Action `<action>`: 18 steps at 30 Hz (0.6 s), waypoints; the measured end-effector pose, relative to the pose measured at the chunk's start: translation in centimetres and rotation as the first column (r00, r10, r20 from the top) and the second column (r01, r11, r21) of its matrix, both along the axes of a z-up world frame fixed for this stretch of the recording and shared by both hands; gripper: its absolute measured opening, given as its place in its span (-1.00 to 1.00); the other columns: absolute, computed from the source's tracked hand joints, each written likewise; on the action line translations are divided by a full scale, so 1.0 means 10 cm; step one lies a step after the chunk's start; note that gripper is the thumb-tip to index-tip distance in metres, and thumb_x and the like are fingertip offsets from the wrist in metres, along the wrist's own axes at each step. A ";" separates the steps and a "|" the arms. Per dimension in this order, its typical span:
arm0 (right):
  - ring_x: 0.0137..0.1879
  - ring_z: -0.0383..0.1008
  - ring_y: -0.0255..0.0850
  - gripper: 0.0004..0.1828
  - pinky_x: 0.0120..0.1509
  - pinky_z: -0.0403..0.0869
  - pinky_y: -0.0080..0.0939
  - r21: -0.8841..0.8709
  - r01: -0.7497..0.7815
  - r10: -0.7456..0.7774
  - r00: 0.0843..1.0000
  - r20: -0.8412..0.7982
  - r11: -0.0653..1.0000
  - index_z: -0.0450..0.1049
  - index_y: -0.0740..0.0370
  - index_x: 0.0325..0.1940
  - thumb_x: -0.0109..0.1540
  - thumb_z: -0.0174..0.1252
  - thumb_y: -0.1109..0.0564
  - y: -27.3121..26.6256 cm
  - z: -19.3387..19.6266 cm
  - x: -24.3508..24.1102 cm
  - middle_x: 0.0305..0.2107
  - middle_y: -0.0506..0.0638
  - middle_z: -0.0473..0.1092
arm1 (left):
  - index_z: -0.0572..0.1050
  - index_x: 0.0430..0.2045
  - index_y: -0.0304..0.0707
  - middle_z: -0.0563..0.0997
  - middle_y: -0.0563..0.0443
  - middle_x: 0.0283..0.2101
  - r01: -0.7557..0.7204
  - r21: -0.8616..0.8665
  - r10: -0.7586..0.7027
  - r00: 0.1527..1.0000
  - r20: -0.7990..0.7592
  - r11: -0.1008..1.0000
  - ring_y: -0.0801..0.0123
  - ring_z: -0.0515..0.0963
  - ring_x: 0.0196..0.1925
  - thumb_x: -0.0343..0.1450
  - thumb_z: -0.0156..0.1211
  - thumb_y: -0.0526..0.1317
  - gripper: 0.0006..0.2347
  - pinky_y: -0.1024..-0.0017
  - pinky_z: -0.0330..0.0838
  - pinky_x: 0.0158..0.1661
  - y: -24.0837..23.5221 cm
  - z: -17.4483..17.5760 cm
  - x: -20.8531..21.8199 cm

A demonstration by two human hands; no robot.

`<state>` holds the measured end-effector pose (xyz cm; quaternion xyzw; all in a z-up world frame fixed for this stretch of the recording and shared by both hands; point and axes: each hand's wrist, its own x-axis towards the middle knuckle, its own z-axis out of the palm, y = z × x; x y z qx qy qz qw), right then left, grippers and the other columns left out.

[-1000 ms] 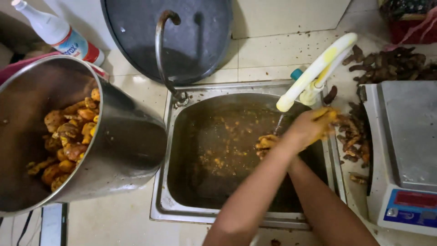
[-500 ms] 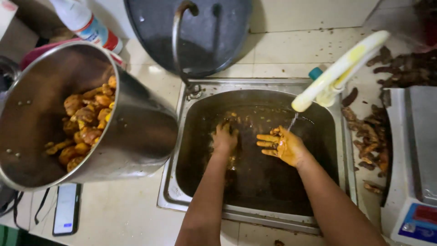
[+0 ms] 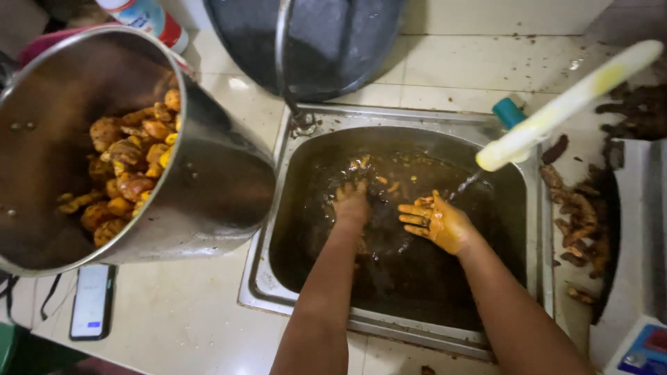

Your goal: Washing and scrubbing turmeric roots in a sink under running water to remove dirt.

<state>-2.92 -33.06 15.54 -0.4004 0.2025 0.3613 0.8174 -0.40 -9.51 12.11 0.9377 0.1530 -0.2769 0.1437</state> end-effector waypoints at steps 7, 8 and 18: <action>-0.03 0.58 0.09 -0.62 0.22 0.52 0.29 0.046 0.066 -0.071 0.989 0.127 0.997 0.47 0.09 0.21 0.40 0.02 -0.09 0.00 -0.24 0.10 -0.15 0.12 0.52 | 0.17 0.32 0.13 0.45 -0.27 0.27 -0.120 -0.221 0.116 0.993 -0.033 0.968 -0.14 0.42 0.34 0.26 0.28 -0.02 -0.33 0.01 0.34 0.21 0.14 0.56 -0.11; -0.07 0.58 0.03 -0.59 0.21 0.54 0.25 0.066 0.069 -0.079 0.984 0.157 0.995 0.45 0.08 0.28 0.39 0.02 -0.07 0.00 -0.22 0.11 -0.18 0.09 0.51 | 0.19 0.36 -0.09 0.41 -0.36 0.33 -0.167 -0.339 0.161 0.986 -0.045 0.926 -0.14 0.36 0.41 0.32 0.22 0.05 -0.33 -0.05 0.25 0.32 0.16 0.95 -0.19; -0.59 -0.02 -0.26 -0.57 -0.50 0.06 -0.19 -0.146 0.093 -0.075 0.989 0.125 0.985 0.29 -0.01 -0.30 0.47 -0.19 -0.29 0.16 -0.29 -0.01 -0.63 -0.20 0.02 | 0.34 0.18 -0.17 0.53 -0.40 -0.02 0.257 -0.540 0.117 0.818 0.563 0.802 -0.36 0.53 0.14 0.34 0.15 -0.09 -0.52 -0.11 0.43 0.14 -0.66 1.12 -0.40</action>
